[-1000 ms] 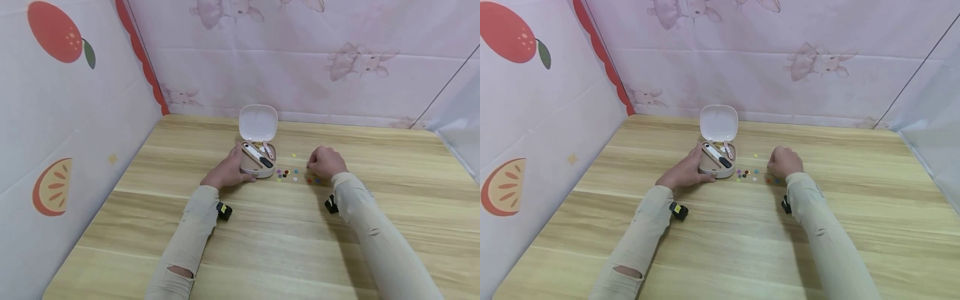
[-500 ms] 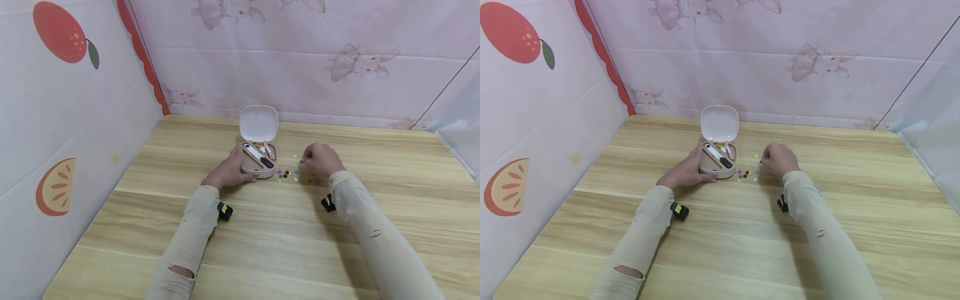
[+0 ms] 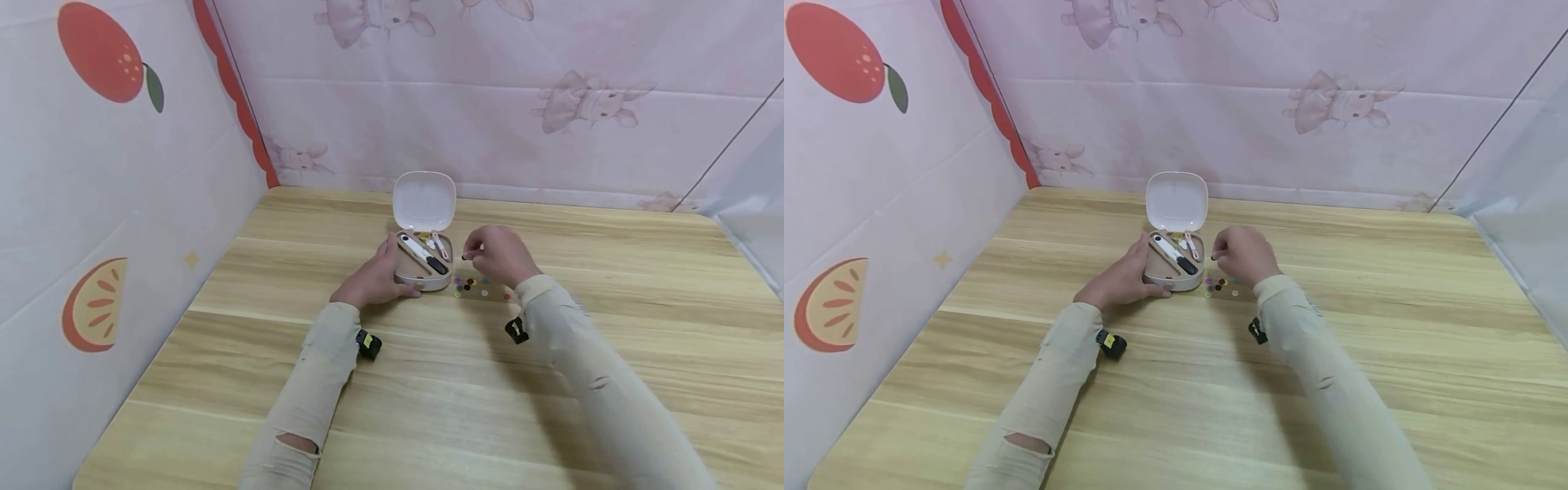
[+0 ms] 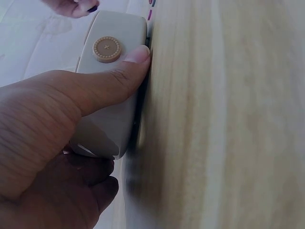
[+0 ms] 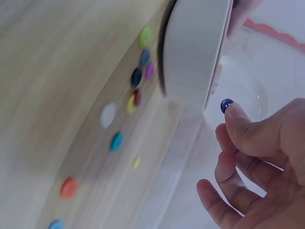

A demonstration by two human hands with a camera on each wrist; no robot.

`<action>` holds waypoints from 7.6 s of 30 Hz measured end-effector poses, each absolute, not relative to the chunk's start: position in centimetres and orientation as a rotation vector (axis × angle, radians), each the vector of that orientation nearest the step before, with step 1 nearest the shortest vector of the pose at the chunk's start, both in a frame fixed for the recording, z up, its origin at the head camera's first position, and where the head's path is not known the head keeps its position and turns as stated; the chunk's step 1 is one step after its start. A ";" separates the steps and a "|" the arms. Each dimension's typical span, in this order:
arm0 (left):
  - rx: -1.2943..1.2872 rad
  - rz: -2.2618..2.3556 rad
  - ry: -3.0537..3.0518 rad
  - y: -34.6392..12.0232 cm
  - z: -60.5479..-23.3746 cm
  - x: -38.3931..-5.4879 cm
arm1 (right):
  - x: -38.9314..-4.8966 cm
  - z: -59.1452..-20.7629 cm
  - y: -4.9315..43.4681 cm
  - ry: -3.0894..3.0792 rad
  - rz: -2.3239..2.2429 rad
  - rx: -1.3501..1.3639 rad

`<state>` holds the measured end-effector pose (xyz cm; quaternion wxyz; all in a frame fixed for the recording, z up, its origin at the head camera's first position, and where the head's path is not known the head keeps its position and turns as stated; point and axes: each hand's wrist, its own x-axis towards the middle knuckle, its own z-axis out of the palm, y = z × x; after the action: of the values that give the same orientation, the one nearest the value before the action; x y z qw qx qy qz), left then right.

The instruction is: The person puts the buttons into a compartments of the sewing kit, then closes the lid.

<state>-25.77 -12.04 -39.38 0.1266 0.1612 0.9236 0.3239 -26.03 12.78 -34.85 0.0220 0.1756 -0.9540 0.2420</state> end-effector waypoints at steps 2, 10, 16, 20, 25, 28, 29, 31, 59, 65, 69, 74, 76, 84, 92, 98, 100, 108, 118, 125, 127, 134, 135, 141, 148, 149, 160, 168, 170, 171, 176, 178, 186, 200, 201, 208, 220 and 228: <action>0.469 0.944 2.689 -12.0 -39.4 -25.8 | -25.9 -34.6 12.2 -2.950 0.758 0.561; 0.463 0.945 2.684 -12.1 -39.5 -25.9 | -25.6 -34.4 10.1 -2.918 0.783 0.646; 0.477 0.938 2.692 -12.1 -39.6 -26.0 | -25.7 -34.6 9.1 -2.906 0.782 0.691; 0.487 0.932 2.697 -12.1 -39.5 -25.9 | -25.7 -34.8 8.5 -2.898 0.771 0.718; 0.507 0.948 2.692 -12.2 -39.5 -25.7 | -25.7 -35.0 7.6 -2.889 0.726 0.758; 0.511 0.953 2.687 -12.2 -39.6 -25.6 | -25.5 -35.1 7.3 -2.877 0.708 0.769; 0.512 0.950 2.687 -12.3 -39.6 -25.6 | -25.5 -35.1 7.2 -2.874 0.701 0.773; 0.510 0.952 2.688 -12.2 -39.6 -25.6 | -25.5 -35.1 7.0 -2.870 0.696 0.774; 0.496 0.922 2.718 -12.0 -39.6 -25.9 | -25.7 -35.6 5.9 -2.853 0.396 0.881; 0.514 0.929 2.716 -12.1 -39.7 -25.9 | -25.8 -35.7 5.7 -2.857 0.356 0.865; 0.519 0.927 2.716 -12.1 -39.7 -25.9 | -25.9 -35.9 5.6 -2.851 0.338 0.867; 0.531 0.921 2.720 -12.1 -39.7 -25.9 | -26.0 -36.1 5.7 -2.830 0.336 0.871; 0.530 0.920 2.719 -12.1 -39.7 -25.9 | -26.0 -36.1 5.6 -2.826 0.341 0.870; 0.518 0.925 2.704 -12.1 -39.7 -25.9 | -26.0 -36.0 5.4 -2.876 0.381 0.822; 0.522 0.928 2.708 -12.2 -39.5 -25.9 | -26.0 -35.8 5.3 -2.926 0.377 0.774; 0.529 0.933 2.706 -12.2 -39.5 -25.9 | -25.8 -35.9 5.2 -2.940 0.368 0.753; 0.531 0.932 2.707 -12.2 -39.6 -25.9 | -25.8 -35.9 5.2 -2.943 0.365 0.748; 0.532 0.940 2.704 -12.2 -39.6 -25.9 | -25.8 -36.1 5.6 -2.907 0.436 0.776; 0.486 0.931 2.694 -12.1 -39.6 -25.9 | -26.0 -35.4 7.0 -2.862 0.626 0.827; 0.467 0.917 2.692 -12.0 -39.6 -25.9 | -26.2 -34.4 9.4 -2.900 0.725 0.717; 0.466 0.919 2.690 -12.0 -39.6 -25.9 | -26.2 -34.3 10.2 -2.908 0.735 0.686; 0.475 0.942 2.677 -12.0 -39.6 -25.9 | -26.4 -34.8 12.7 -2.946 0.716 0.593; 0.474 0.944 2.676 -12.0 -39.6 -25.9 | -26.4 -34.9 12.9 -2.948 0.715 0.583; 0.462 0.949 2.670 -12.0 -39.6 -25.8 | -26.6 -35.6 14.4 -2.975 0.694 0.551; 0.469 0.960 2.667 -12.1 -39.5 -25.7 | -26.9 -36.1 15.4 -3.011 0.680 0.555; 0.474 0.966 2.666 -12.0 -39.4 -25.7 | -26.9 -36.1 15.5 -3.019 0.683 0.554; 0.481 0.969 2.654 -12.0 -39.3 -25.7 | -26.5 -36.7 16.4 -3.165 0.664 0.528; 0.482 0.966 2.651 -12.1 -39.3 -25.7 | -26.5 -37.2 16.5 -3.190 0.670 0.551; 0.486 0.961 2.654 -12.1 -39.3 -25.7 | -26.4 -37.3 16.5 -3.196 0.663 0.551; 0.489 0.961 2.655 -12.1 -39.3 -25.7 | -26.4 -37.3 16.5 -3.198 0.654 0.551; 0.491 0.957 2.658 -12.1 -39.3 -25.8 | -26.4 -37.4 16.5 -3.201 0.617 0.545; 0.490 0.956 2.659 -12.1 -39.3 -25.7 | -26.4 -37.4 16.4 -3.198 0.607 0.537; 0.484 0.965 2.656 -12.1 -39.3 -25.7 | -26.2 -37.4 16.4 -3.178 0.580 0.528; 0.468 0.948 2.668 -12.1 -39.5 -25.9 | -26.2 -37.5 16.3 -3.143 0.517 0.560; 0.468 0.950 2.668 -12.0 -39.5 -25.9 | -26.2 -37.5 16.3 -3.143 0.514 0.559; 0.471 0.953 2.670 -12.0 -39.5 -25.9 | -26.2 -37.4 16.2 -3.155 0.521 0.550; 0.459 0.941 2.669 -12.0 -39.4 -25.8 | -26.3 -37.6 16.1 -3.146 0.498 0.564; 0.460 0.949 2.662 -12.0 -39.4 -25.8 | -26.3 -37.6 16.1 -3.155 0.511 0.558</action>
<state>-25.78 -12.05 -39.36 0.1387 0.1590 0.9208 0.3281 -26.26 16.14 -37.57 -0.0514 0.1719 -0.9711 0.1574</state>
